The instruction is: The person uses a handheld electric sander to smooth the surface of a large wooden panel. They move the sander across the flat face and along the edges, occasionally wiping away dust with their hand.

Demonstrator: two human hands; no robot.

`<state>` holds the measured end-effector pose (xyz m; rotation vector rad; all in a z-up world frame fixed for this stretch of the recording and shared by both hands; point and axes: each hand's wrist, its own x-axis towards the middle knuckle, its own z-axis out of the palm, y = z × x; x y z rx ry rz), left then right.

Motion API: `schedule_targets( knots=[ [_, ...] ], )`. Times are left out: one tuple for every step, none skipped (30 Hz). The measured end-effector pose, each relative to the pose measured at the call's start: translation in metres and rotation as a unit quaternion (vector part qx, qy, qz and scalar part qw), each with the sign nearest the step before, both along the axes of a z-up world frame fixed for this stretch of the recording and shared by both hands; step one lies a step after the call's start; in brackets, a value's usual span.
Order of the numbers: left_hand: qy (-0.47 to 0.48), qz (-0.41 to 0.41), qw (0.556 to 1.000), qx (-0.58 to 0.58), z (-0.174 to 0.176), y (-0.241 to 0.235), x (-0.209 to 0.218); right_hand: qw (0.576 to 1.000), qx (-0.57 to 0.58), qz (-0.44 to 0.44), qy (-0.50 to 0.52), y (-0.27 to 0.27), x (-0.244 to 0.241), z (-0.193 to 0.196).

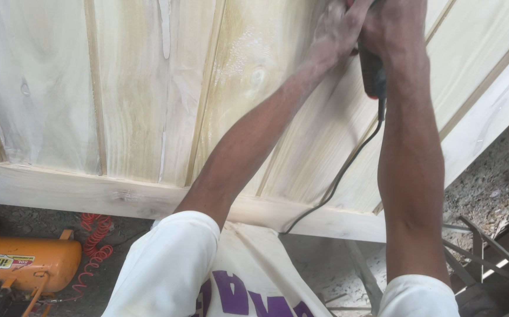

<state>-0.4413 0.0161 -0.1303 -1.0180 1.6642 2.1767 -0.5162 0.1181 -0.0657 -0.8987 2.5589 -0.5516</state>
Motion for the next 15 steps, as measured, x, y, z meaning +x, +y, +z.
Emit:
schedule_targets(
  knots=[
    [-0.011, 0.011, 1.000, 0.011, 0.015, -0.001, 0.012, 1.000, -0.002, -0.010, -0.004, 0.002, 0.008, 0.000],
    [-0.019, 0.015, 0.999, 0.028, 0.029, 0.001, 0.027, 1.000, -0.001, -0.022, -0.011, 0.006, 0.019, 0.002],
    [-0.027, 0.019, 0.998, 0.045, 0.039, 0.004, 0.043, 0.999, -0.005, -0.028, -0.018, 0.009, 0.032, 0.005],
    [-0.032, 0.024, 0.997, 0.058, 0.045, 0.004, 0.054, 0.999, -0.015, -0.026, -0.028, 0.011, 0.043, 0.008],
    [-0.032, 0.014, 0.999, 0.039, 0.050, 0.006, 0.067, 0.999, -0.025, -0.024, -0.037, 0.012, 0.060, 0.013],
    [-0.031, 0.004, 0.999, 0.019, 0.053, 0.007, 0.080, 0.998, -0.037, -0.021, -0.045, 0.012, 0.068, 0.017],
    [-0.029, -0.005, 1.000, -0.001, 0.053, 0.007, 0.085, 0.998, -0.040, -0.015, -0.052, 0.011, 0.070, 0.019],
    [-0.021, -0.011, 1.000, 0.005, 0.051, 0.009, 0.085, 0.997, -0.043, -0.009, -0.061, 0.011, 0.073, 0.021],
    [-0.013, -0.017, 1.000, 0.011, 0.050, 0.010, 0.084, 0.997, -0.045, -0.003, -0.070, 0.010, 0.074, 0.021],
    [-0.009, -0.023, 1.000, 0.019, 0.052, 0.013, 0.085, 0.997, -0.037, -0.004, -0.074, 0.011, 0.072, 0.021],
    [-0.014, -0.005, 0.999, 0.035, 0.053, 0.013, 0.083, 0.997, -0.028, -0.005, -0.078, 0.012, 0.067, 0.021],
    [-0.015, 0.011, 0.999, 0.049, 0.052, 0.010, 0.073, 0.997, -0.022, -0.007, -0.078, 0.010, 0.059, 0.021],
    [-0.015, 0.028, 0.998, 0.063, 0.052, 0.007, 0.063, 0.998, -0.020, -0.004, -0.062, 0.008, 0.050, 0.021],
    [-0.012, 0.029, 0.998, 0.058, 0.050, 0.002, 0.051, 0.999, -0.023, 0.001, -0.043, 0.003, 0.038, 0.021],
    [-0.010, 0.030, 0.998, 0.054, 0.045, -0.002, 0.039, 0.999, -0.025, 0.005, -0.024, -0.004, 0.027, 0.020]
  ],
)
